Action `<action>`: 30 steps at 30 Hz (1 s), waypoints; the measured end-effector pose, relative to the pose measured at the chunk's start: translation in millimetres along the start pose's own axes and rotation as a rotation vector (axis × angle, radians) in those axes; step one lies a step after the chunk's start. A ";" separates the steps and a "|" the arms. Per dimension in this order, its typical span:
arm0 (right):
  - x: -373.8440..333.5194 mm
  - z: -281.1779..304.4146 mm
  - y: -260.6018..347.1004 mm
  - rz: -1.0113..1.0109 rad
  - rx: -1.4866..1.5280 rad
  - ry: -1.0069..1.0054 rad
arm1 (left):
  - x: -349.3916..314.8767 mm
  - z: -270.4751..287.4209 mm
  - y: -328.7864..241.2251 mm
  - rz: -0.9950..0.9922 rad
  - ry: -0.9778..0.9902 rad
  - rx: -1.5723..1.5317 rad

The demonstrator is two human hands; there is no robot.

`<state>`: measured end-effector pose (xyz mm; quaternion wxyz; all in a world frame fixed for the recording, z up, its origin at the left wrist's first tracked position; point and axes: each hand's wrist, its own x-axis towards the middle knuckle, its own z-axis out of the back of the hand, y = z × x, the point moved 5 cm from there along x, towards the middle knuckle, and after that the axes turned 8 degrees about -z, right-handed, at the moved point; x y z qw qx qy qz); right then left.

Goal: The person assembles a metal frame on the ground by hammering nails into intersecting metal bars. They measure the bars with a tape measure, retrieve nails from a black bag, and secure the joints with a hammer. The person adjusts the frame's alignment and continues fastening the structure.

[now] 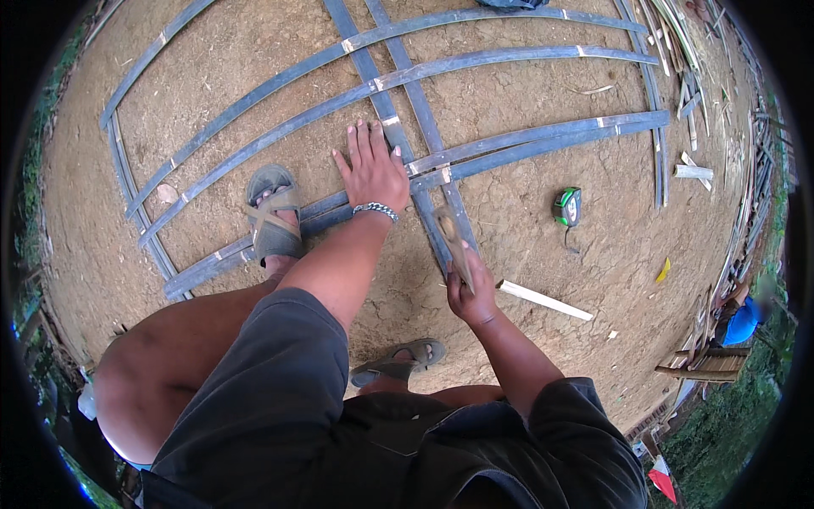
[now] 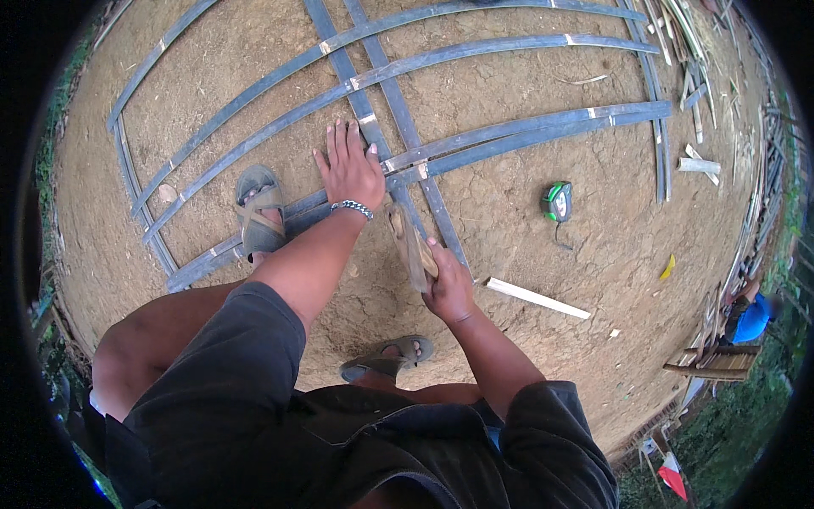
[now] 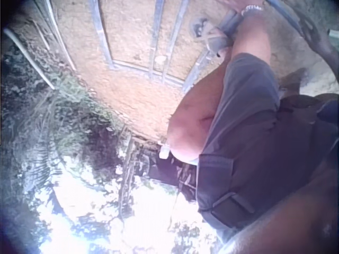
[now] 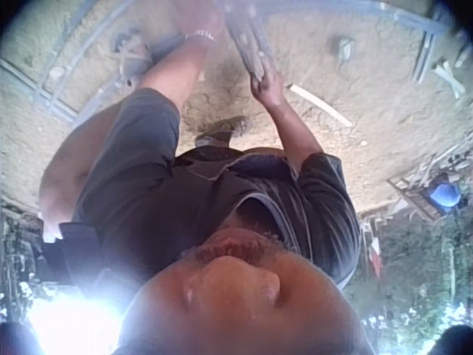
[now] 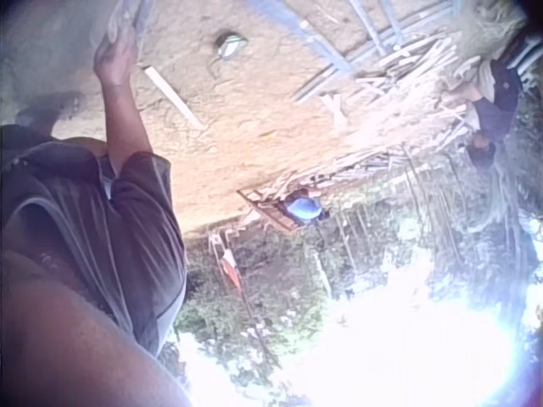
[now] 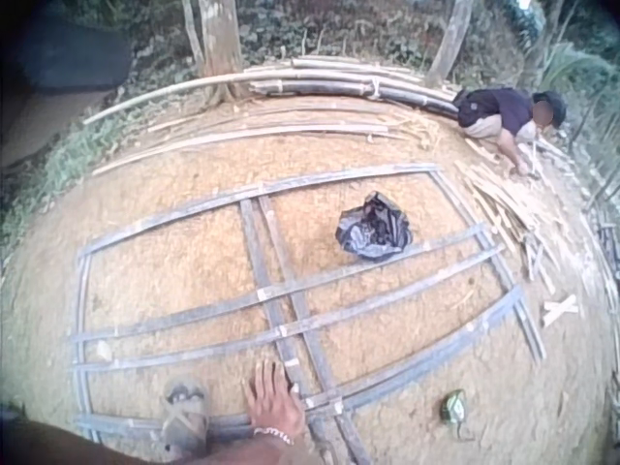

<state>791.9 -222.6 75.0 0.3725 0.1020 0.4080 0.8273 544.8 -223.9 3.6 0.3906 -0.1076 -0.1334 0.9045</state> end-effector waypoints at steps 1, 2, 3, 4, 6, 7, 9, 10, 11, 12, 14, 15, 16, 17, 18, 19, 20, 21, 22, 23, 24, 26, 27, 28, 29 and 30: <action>0.6 -6.9 -12.7 -0.122 -0.051 0.069 | 1.1 0.1 -0.9 0.002 -0.003 -0.003; 6.5 -13.4 -17.7 -0.246 -0.099 0.143 | -0.2 -0.8 -0.5 0.007 -0.003 -0.002; 8.1 -17.8 -22.6 -0.369 -0.147 0.216 | -1.7 -1.7 0.1 0.012 -0.002 -0.002; 7.6 -14.7 -17.7 -0.320 -0.122 0.165 | -4.2 -2.7 0.5 0.008 -0.003 0.005; 5.4 -6.9 -8.2 -0.222 -0.073 0.055 | -6.5 -3.9 -0.3 -0.006 -0.007 0.016; 3.2 -5.2 -4.2 -0.156 -0.067 0.037 | -6.5 -4.4 0.3 -0.004 -0.004 0.017; -0.8 -0.4 3.2 -0.024 -0.057 -0.002 | -4.4 -1.3 -0.2 -0.003 -0.002 0.019; -0.8 -5.0 -2.5 -0.096 -0.081 0.055 | -5.1 -2.3 1.0 -0.003 -0.007 0.018; 1.6 -10.7 -10.2 -0.163 -0.105 0.109 | -4.5 -1.8 1.5 -0.002 -0.016 0.018; 4.0 -16.1 -17.7 -0.231 -0.128 0.164 | -3.8 -1.3 1.2 -0.002 -0.026 0.017; 4.1 -18.2 -27.2 -0.364 -0.140 0.215 | -5.7 -1.0 -0.3 0.013 -0.005 0.006; 1.4 -12.0 -24.0 -0.332 -0.096 0.180 | -6.0 -0.5 -0.4 0.020 0.006 0.001; 0.4 -6.3 -21.1 -0.301 -0.052 0.144 | -3.0 0.5 -0.6 0.014 -0.004 0.001; -0.3 -0.6 -19.8 -0.315 -0.037 0.126 | -1.8 0.6 -2.1 0.008 -0.009 -0.001; 0.5 5.0 -18.7 -0.329 -0.023 0.107 | -2.3 0.7 -3.8 0.002 -0.013 -0.005; -1.1 10.1 -19.2 -0.342 -0.008 0.087 | -6.1 -0.9 -4.2 0.003 -0.009 -0.012; -0.2 12.8 -23.3 -0.392 -0.018 0.079 | -4.6 -0.4 -2.5 0.001 -0.019 -0.015; -0.9 15.8 -29.3 -0.442 -0.027 0.070 | -4.1 -1.2 -1.8 -0.001 -0.029 -0.019; -2.2 19.8 -36.7 -0.492 -0.036 0.061 | -8.2 -5.1 -3.9 -0.005 -0.015 -0.029; 1.8 22.1 -39.7 -0.428 0.032 0.013 | -14.4 -6.7 -0.6 -0.009 -0.009 -0.023; 11.9 22.1 -45.4 -0.469 0.041 -0.006 | -6.3 -5.8 3.4 -0.022 -0.033 -0.014; 13.7 18.3 -47.8 -0.563 0.067 -0.010 | -9.4 -4.6 14.2 -0.036 -0.048 -0.090; 17.8 24.4 -46.6 -0.570 0.053 -0.070 | -12.3 -3.8 11.0 -0.071 -0.137 -0.142; 24.0 25.4 -44.9 -0.575 0.051 -0.123 | -14.8 -1.6 12.9 -0.105 -0.224 -0.182; 29.5 28.8 -46.6 -0.591 0.040 -0.174 | -14.1 8.0 11.1 -0.139 -0.301 -0.232; 38.9 32.2 -49.4 -0.581 -0.011 -0.207 | -9.0 16.5 15.1 -0.149 -0.339 -0.315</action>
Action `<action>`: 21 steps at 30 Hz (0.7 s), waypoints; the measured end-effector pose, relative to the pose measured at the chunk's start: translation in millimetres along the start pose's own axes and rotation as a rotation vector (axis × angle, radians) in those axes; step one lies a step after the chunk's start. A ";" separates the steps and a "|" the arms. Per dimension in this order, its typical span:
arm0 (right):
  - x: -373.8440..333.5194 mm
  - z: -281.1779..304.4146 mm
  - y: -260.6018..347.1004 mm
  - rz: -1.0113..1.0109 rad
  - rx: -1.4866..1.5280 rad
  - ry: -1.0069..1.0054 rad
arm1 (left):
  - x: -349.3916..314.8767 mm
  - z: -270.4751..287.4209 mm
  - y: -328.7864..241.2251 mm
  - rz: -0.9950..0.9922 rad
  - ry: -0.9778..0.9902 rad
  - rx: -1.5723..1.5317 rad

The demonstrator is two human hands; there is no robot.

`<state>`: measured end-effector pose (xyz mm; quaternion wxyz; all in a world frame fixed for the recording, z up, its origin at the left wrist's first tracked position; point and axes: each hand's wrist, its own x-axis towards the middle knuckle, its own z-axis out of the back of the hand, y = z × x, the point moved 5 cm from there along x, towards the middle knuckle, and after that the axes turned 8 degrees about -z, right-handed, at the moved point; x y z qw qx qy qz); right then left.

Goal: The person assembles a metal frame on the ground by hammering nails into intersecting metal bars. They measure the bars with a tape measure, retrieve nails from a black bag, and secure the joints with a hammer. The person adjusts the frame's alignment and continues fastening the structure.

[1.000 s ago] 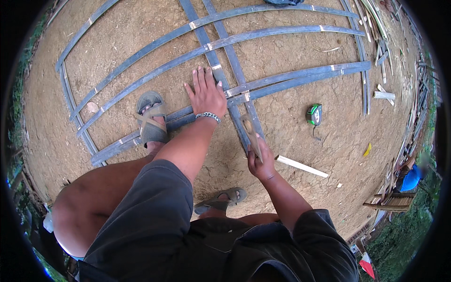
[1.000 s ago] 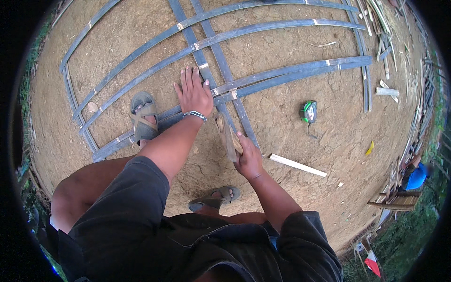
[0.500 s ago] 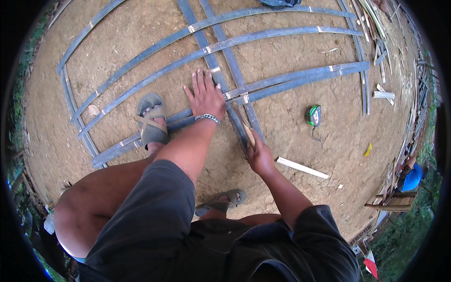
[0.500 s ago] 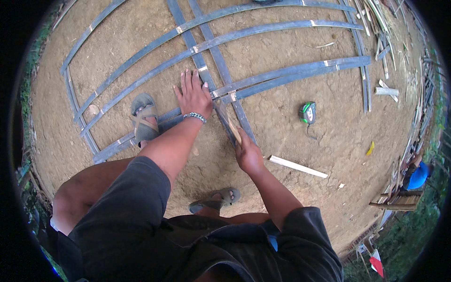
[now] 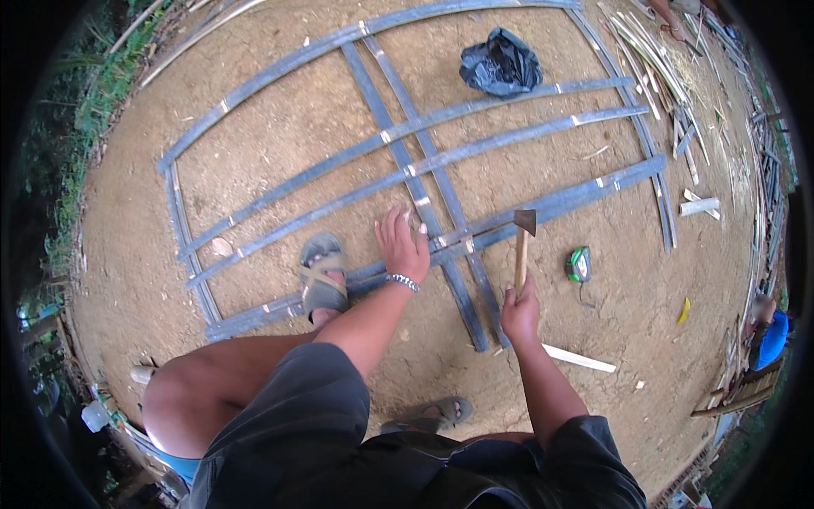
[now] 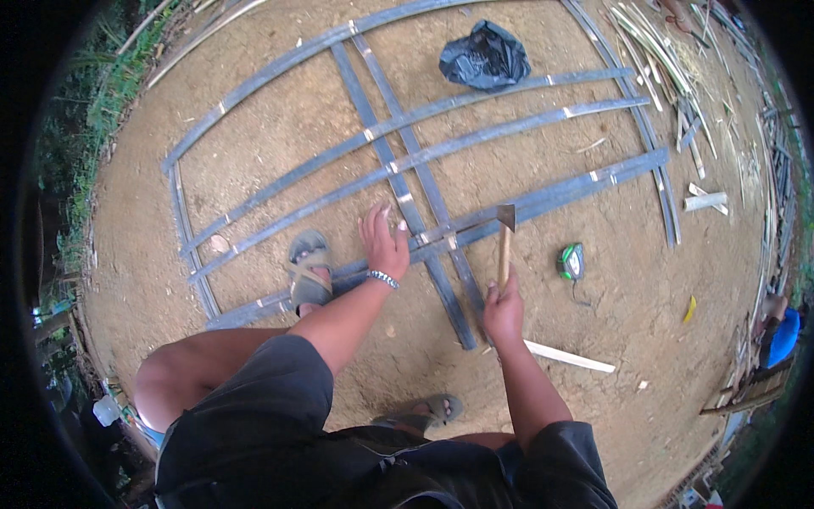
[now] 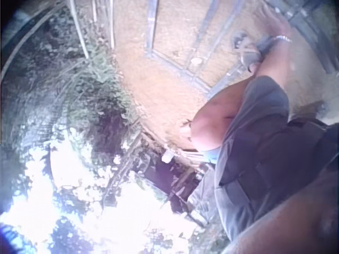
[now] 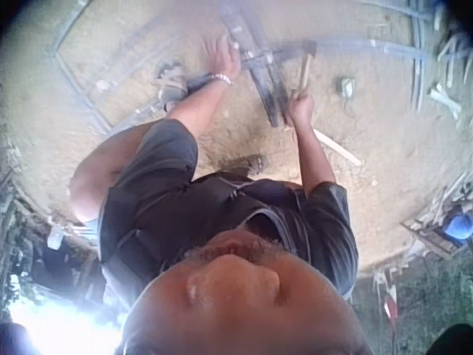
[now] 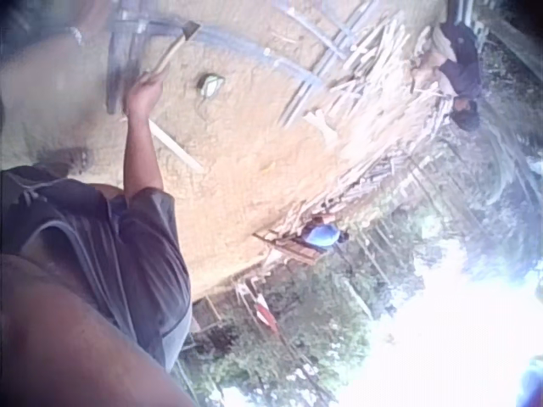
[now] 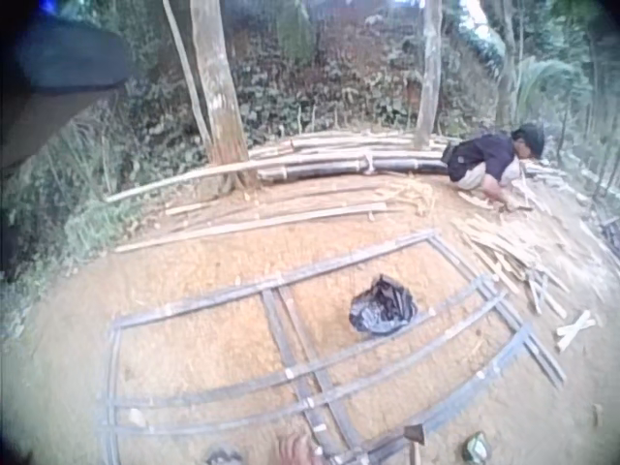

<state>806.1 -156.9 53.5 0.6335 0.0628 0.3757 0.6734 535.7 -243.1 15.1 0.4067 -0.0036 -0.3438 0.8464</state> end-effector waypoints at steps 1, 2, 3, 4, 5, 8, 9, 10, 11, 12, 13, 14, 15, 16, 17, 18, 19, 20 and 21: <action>11.5 0.8 2.0 0.012 -0.037 -0.045 | 8.7 8.2 4.3 -0.003 -0.041 -0.081; 18.2 1.8 -0.2 0.014 -0.080 -0.088 | 14.1 16.9 7.2 -0.002 -0.072 -0.165; 27.2 0.3 -2.3 -0.019 -0.100 -0.105 | 28.7 24.9 14.4 -0.022 -0.183 -0.114; 37.7 -1.1 -2.4 0.015 -0.100 -0.163 | 47.8 26.7 26.4 0.015 -0.171 -0.099; 47.7 -3.5 -4.5 0.044 -0.104 -0.220 | 67.2 27.7 40.2 0.054 -0.154 -0.086; 61.8 1.6 18.7 -0.036 -0.102 -0.268 | 136.8 46.2 58.6 0.068 -0.219 -0.139; 64.9 4.1 22.3 -0.094 -0.110 -0.264 | 158.6 46.7 58.6 0.063 -0.174 -0.118; 70.5 5.7 17.3 -0.120 -0.163 -0.275 | 180.0 44.1 55.2 0.059 -0.128 -0.105; 78.1 5.9 9.9 -0.146 -0.212 -0.283 | 199.8 38.4 54.5 0.053 -0.083 -0.087; 83.8 4.1 10.4 -0.170 -0.254 -0.284 | 218.7 31.8 58.7 0.024 -0.062 -0.098; 88.4 3.2 12.2 -0.213 -0.314 -0.295 | 237.4 23.7 62.3 -0.006 -0.040 -0.110; 91.4 2.4 18.0 -0.259 -0.375 -0.302 | 254.3 13.4 64.9 -0.033 -0.016 -0.121; 94.5 2.3 20.6 -0.305 -0.437 -0.308 | 270.7 5.7 60.9 -0.094 0.005 -0.069; 100.0 0.6 21.6 -0.227 -0.452 -0.351 | 287.5 -2.2 56.4 -0.156 0.024 -0.016; 105.5 0.4 16.1 -0.153 -0.475 -0.400 | 303.1 -13.5 48.6 -0.217 0.045 0.026; 109.5 -0.3 13.4 -0.077 -0.494 -0.447 | 319.2 -25.4 41.0 -0.193 0.140 0.059; 112.6 -0.9 7.6 -0.066 -0.497 -0.449 | 335.1 -38.1 32.3 -0.169 0.234 0.093; 115.6 -1.7 2.1 -0.054 -0.500 -0.453 | 351.4 -51.6 23.7 -0.147 0.328 0.128; 116.9 -5.0 -1.1 -0.043 -0.499 -0.448 | 367.6 -61.0 19.4 -0.110 0.366 0.102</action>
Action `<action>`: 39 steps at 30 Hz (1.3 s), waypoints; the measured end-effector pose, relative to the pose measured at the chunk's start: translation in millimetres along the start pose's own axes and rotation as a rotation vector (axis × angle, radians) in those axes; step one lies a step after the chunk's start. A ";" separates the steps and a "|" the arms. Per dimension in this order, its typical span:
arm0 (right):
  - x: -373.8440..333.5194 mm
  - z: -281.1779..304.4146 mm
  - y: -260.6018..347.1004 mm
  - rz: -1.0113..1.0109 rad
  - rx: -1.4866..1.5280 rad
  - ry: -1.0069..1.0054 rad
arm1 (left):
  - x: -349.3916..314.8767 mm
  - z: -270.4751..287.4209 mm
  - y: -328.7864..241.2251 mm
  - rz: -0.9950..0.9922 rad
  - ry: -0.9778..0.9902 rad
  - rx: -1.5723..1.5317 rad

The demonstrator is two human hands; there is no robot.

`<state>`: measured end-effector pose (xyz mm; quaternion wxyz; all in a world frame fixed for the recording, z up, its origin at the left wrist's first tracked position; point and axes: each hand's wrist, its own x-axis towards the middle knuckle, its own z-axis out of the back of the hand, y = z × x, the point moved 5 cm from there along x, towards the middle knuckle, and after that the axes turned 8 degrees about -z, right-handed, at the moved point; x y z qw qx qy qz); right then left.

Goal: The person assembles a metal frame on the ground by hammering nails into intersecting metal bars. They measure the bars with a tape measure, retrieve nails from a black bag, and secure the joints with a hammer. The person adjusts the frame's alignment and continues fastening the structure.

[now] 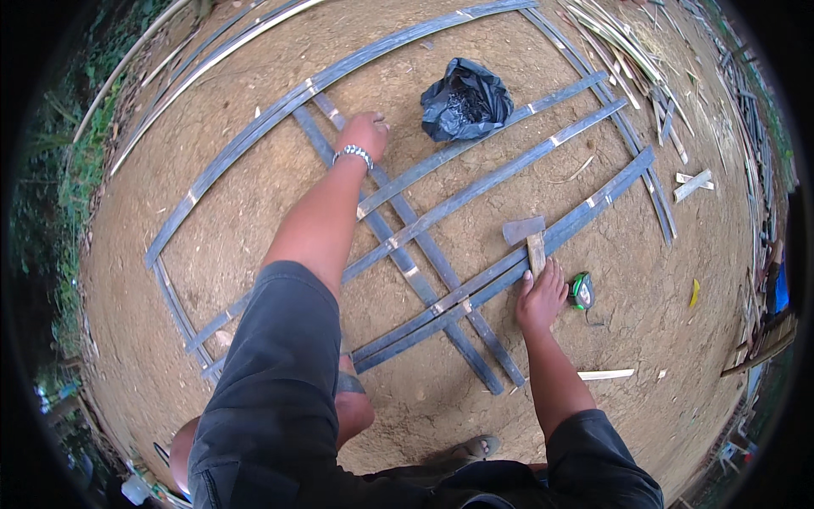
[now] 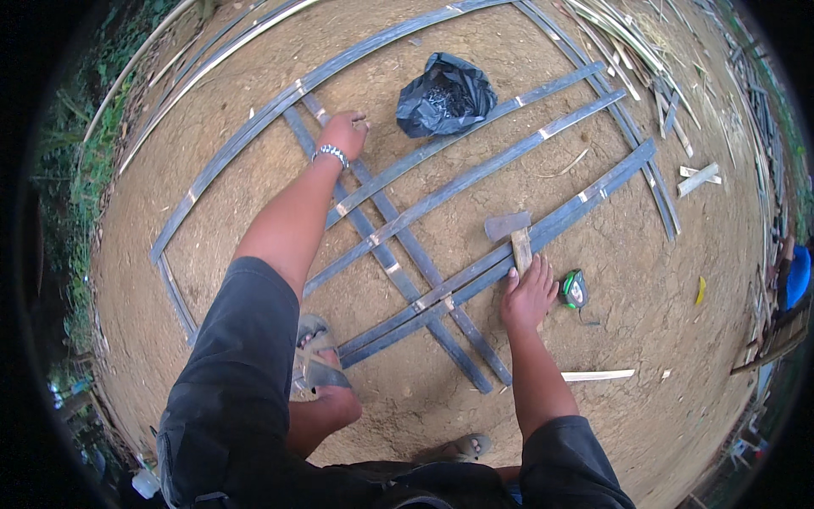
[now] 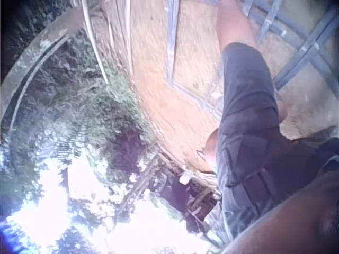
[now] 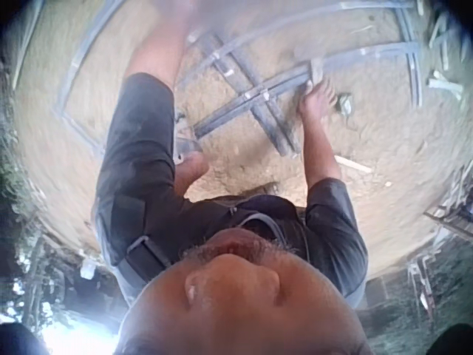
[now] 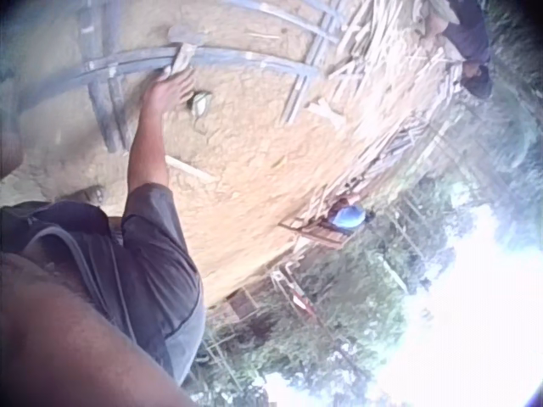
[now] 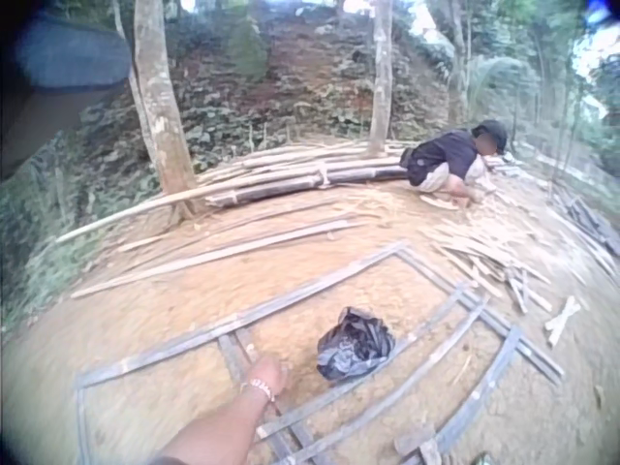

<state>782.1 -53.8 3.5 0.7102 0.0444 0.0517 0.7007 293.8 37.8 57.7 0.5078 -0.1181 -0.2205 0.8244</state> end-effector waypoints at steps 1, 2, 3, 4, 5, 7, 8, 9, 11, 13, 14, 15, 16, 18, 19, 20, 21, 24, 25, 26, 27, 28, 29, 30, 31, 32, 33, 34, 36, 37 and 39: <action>0.4 -3.6 -1.7 -0.010 0.027 0.012 | 19.1 -3.7 -3.6 0.030 0.038 -0.034; 0.4 -3.3 0.7 -0.021 0.056 0.024 | 37.2 -10.0 -4.6 0.060 0.075 -0.065; 0.8 -2.8 2.2 -0.031 0.086 0.036 | 54.6 -16.7 -5.0 0.040 0.064 -0.062; 1.2 -2.8 2.9 -0.024 0.092 0.033 | 70.8 -22.9 -4.4 0.020 0.053 -0.060; 1.7 -2.9 2.9 -0.017 0.099 0.032 | 85.3 -29.1 -5.5 0.001 0.043 -0.058; 3.5 -3.9 3.6 -0.009 0.112 0.036 | 110.5 -42.6 -8.6 -0.038 0.021 0.018; 4.5 -3.0 3.9 -0.005 0.116 0.041 | 121.5 -48.7 -9.2 -0.055 0.010 0.054; 5.1 -3.0 4.5 0.000 0.120 0.048 | 133.8 -54.1 -5.5 -0.043 -0.009 0.053; 4.8 -3.6 4.4 0.002 0.117 0.057 | 152.9 -60.7 -2.0 -0.018 -0.047 0.048; 5.8 -4.7 3.1 0.002 0.109 0.067 | 165.5 -64.9 -1.6 0.027 -0.035 0.062; 5.8 -4.4 1.9 -0.003 0.101 0.073 | 169.5 -65.4 -7.5 0.048 -0.026 0.066; 5.7 -4.1 0.7 -0.007 0.094 0.080 | 171.9 -67.0 -14.0 0.057 -0.006 0.094; 5.3 -3.5 -0.3 -0.012 0.090 0.090 | 172.7 -68.4 -19.7 0.066 0.014 0.121; 8.0 -1.7 2.8 -0.010 0.102 0.105 | 177.2 -67.0 -22.5 0.076 0.019 0.200; 7.5 -3.0 2.3 -0.011 0.107 0.109 | 178.5 -72.5 -17.5 0.076 0.014 0.245; 6.5 -4.1 0.7 -0.013 0.108 0.110 | 179.2 -73.6 -18.6 0.075 0.008 0.284; 6.5 -5.6 -0.2 -0.016 0.109 0.111 | 181.0 -73.9 -18.8 0.075 0.002 0.279; 6.9 -9.8 -1.9 -0.012 0.108 0.116 | 178.9 -75.4 -21.1 0.086 0.018 0.273; 6.1 -9.4 -2.3 -0.013 0.105 0.111 | 178.1 -75.9 -21.9 0.094 0.044 0.280; 5.9 -9.1 -1.3 -0.011 0.105 0.105 | 178.3 -73.9 -22.3 0.104 0.067 0.289; 5.5 -8.7 0.0 -0.010 0.106 0.099 | 179.7 -73.5 -22.0 0.084 0.071 0.312; 5.6 -6.9 2.1 -0.007 0.108 0.100 | 181.0 -74.3 -20.5 0.063 0.076 0.335; 5.9 -3.2 4.2 -0.004 0.108 0.103 | 181.0 -75.6 -17.6 0.044 0.081 0.357; 6.2 -1.1 6.3 -0.001 0.110 0.105 | 181.6 -76.3 -13.5 0.021 0.062 0.349; 6.8 -0.8 7.9 0.000 0.116 0.104 | 183.0 -76.2 -8.5 -0.003 0.043 0.341; 7.6 1.6 6.0 -0.003 0.115 0.102 | 184.1 -76.8 -7.3 -0.029 0.028 0.327; 6.4 2.9 3.9 -0.011 0.112 0.106 | 185.9 -76.5 -5.7 -0.056 -0.020 0.307; 10.6 -0.5 3.1 -0.005 0.133 0.061 | 192.4 -74.4 -5.5 -0.084 -0.067 0.287; 5.1 -12.9 -4.1 -0.002 0.148 0.046 | 198.0 -79.8 26.4 -0.128 -0.156 0.227; 2.1 -6.0 -21.0 -0.040 0.096 0.042 | 173.3 -89.6 -11.4 -0.118 -0.050 0.159; 5.3 -8.6 -8.8 -0.024 0.120 0.057 | 169.8 -71.8 26.2 -0.170 -0.133 0.130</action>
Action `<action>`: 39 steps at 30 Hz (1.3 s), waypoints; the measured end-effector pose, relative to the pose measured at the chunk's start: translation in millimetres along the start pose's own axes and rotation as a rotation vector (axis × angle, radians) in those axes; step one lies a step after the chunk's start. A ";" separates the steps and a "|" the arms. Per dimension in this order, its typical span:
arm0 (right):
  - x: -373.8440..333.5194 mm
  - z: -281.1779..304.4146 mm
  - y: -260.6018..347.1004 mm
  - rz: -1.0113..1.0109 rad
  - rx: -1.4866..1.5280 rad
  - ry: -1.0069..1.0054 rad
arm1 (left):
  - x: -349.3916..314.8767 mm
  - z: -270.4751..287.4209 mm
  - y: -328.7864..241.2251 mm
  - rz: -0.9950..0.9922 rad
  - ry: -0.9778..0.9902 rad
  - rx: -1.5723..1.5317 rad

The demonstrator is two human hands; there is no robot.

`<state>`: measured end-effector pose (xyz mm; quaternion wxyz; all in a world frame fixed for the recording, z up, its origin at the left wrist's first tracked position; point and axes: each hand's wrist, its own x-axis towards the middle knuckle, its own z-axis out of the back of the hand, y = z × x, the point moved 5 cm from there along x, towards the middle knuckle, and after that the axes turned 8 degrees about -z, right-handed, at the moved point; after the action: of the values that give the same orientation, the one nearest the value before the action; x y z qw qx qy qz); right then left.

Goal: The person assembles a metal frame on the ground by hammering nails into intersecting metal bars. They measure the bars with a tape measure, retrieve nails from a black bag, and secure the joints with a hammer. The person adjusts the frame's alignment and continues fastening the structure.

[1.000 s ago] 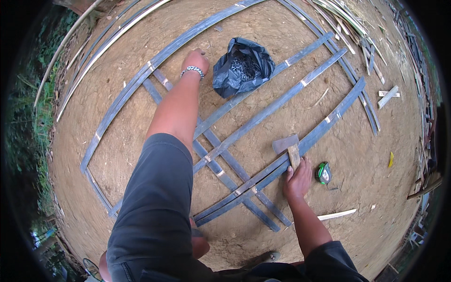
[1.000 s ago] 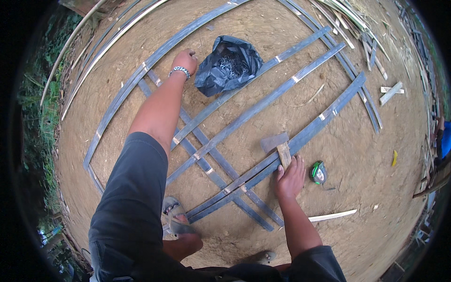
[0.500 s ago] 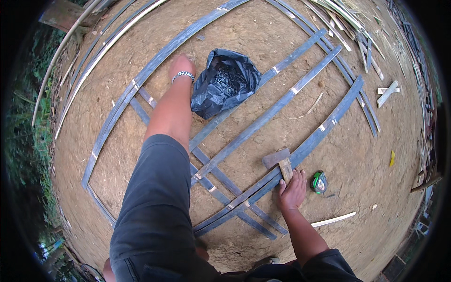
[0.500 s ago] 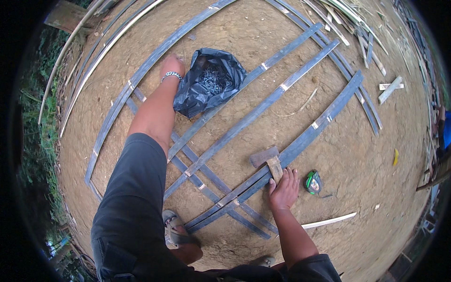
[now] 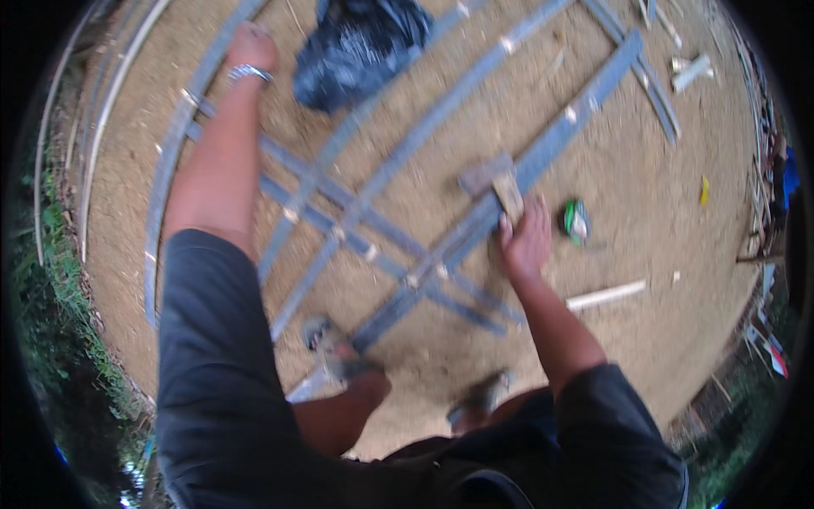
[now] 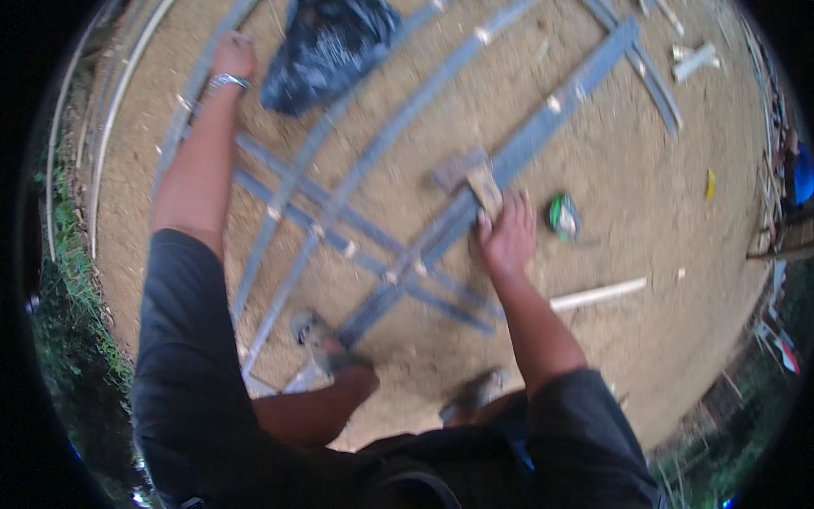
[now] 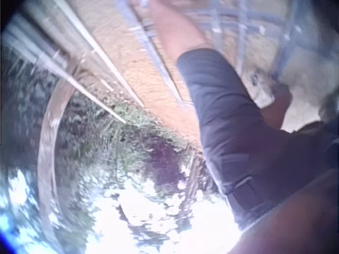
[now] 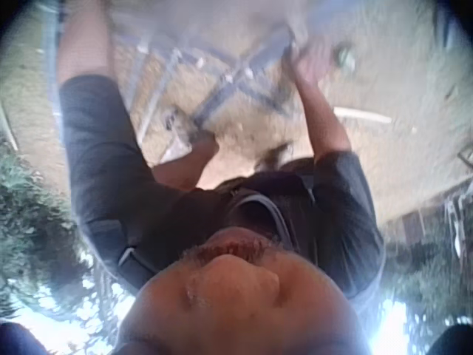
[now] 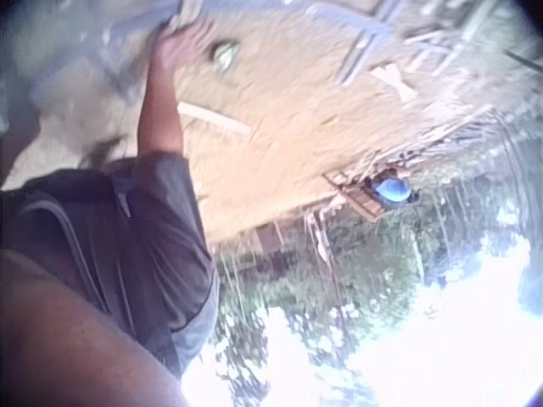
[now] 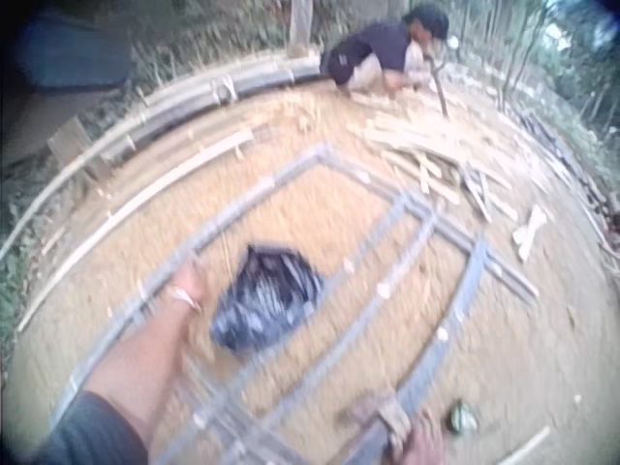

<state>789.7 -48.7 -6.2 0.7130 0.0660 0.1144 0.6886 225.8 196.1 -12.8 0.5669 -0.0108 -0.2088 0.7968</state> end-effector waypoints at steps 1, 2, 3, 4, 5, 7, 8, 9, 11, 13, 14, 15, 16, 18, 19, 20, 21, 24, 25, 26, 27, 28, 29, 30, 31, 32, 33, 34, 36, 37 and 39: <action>4.9 -3.4 7.1 0.009 0.007 0.006 | -3.4 29.6 8.2 -0.079 -0.069 0.022; 0.5 -4.0 10.2 0.012 0.003 0.018 | -10.2 47.2 24.2 -0.033 -0.086 -0.038; 1.1 -1.7 13.2 0.012 0.005 0.023 | -15.6 62.2 32.1 0.009 -0.125 -0.098; 0.5 0.6 14.3 0.013 0.010 0.020 | -31.4 72.9 27.6 0.052 -0.153 -0.229; -5.3 1.3 10.5 -0.001 -0.017 0.030 | -55.1 87.5 17.8 0.098 -0.182 -0.359; -3.3 -0.3 7.4 -0.012 -0.042 0.010 | -99.7 122.0 -10.3 0.148 -0.264 -0.605; -5.2 2.3 0.3 -0.028 -0.060 0.006 | -132.2 125.9 -27.5 0.161 -0.289 -0.742; -5.2 3.8 1.2 -0.035 -0.051 0.002 | -157.3 140.6 -37.1 0.172 -0.200 -0.655; -2.3 3.5 8.6 -0.047 -0.028 0.011 | -209.6 162.2 -59.3 0.207 -0.124 -0.622; -3.5 2.5 18.7 -0.053 -0.015 0.057 | -269.8 168.5 -86.0 0.272 -0.111 -0.720; -4.5 0.6 22.1 -0.048 0.008 0.050 | -295.4 167.9 -96.0 0.303 -0.102 -0.766; -3.7 3.2 19.9 -0.050 0.020 0.034 | -319.2 156.4 -107.0 0.218 -0.055 -0.698; -2.3 5.7 16.7 -0.052 0.034 0.019 | -344.7 141.8 -118.2 0.135 -0.011 -0.625; -2.9 12.9 16.7 -0.019 0.064 0.007 | -400.9 121.7 -148.9 0.093 -0.016 -0.481; -4.0 15.9 12.9 -0.007 0.067 0.000 | -427.0 107.0 -159.7 0.086 -0.040 -0.427; -3.9 14.4 10.4 0.012 0.057 -0.017 | -451.5 90.5 -163.9 0.053 -0.078 -0.378; -1.4 11.9 4.1 0.027 0.037 -0.042 | -467.0 73.9 -170.6 0.018 -0.117 -0.339; -3.3 11.0 10.3 0.023 0.056 0.038 | -489.2 74.2 -184.5 -0.010 -0.181 -0.156; -2.9 11.6 12.3 0.008 0.067 0.084 | -489.8 75.3 -185.7 -0.029 -0.192 -0.122; -4.6 10.4 11.3 0.008 0.069 0.078 | -487.8 77.3 -189.5 -0.049 -0.193 -0.091; -5.5 9.4 10.2 0.008 0.070 0.072 | -486.4 78.2 -192.6 -0.069 -0.195 -0.062; -6.0 8.6 9.0 0.008 0.071 0.066 | -486.5 77.7 -193.5 -0.078 -0.186 -0.044; -7.0 8.4 7.3 0.012 0.080 0.057 | -487.6 77.3 -194.3 -0.086 -0.177 -0.027; -7.8 8.0 5.6 0.016 0.090 0.048 | -489.2 76.2 -195.7 -0.094 -0.169 -0.010; -8.3 7.6 3.6 0.019 0.101 0.039 | -491.8 74.4 -197.2 -0.083 -0.150 0.009; -8.0 6.4 2.0 0.029 0.096 0.033 | -491.9 74.1 -198.2 -0.078 -0.134 0.032; -8.5 5.3 -0.7 0.038 0.091 0.026 | -491.5 73.7 -199.2 -0.073 -0.118 0.054; -9.0 4.0 -2.5 0.047 0.087 0.020 | -490.6 73.1 -200.5 -0.075 -0.112 0.041; -10.9 11.2 1.5 0.020 0.114 0.082 | -489.6 73.7 -198.8 -0.078 -0.097 0.022; -12.0 15.7 4.3 0.008 0.128 0.114 | -490.1 76.5 -194.8 -0.079 -0.133 -0.001; -14.6 25.7 5.3 -0.012 0.130 0.120 | -493.3 80.3 -192.0 -0.074 -0.205 -0.063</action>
<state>790.7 -61.4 20.9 0.7031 0.0701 0.2018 0.6783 554.2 -225.6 18.4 0.5710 0.0605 -0.2908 0.7654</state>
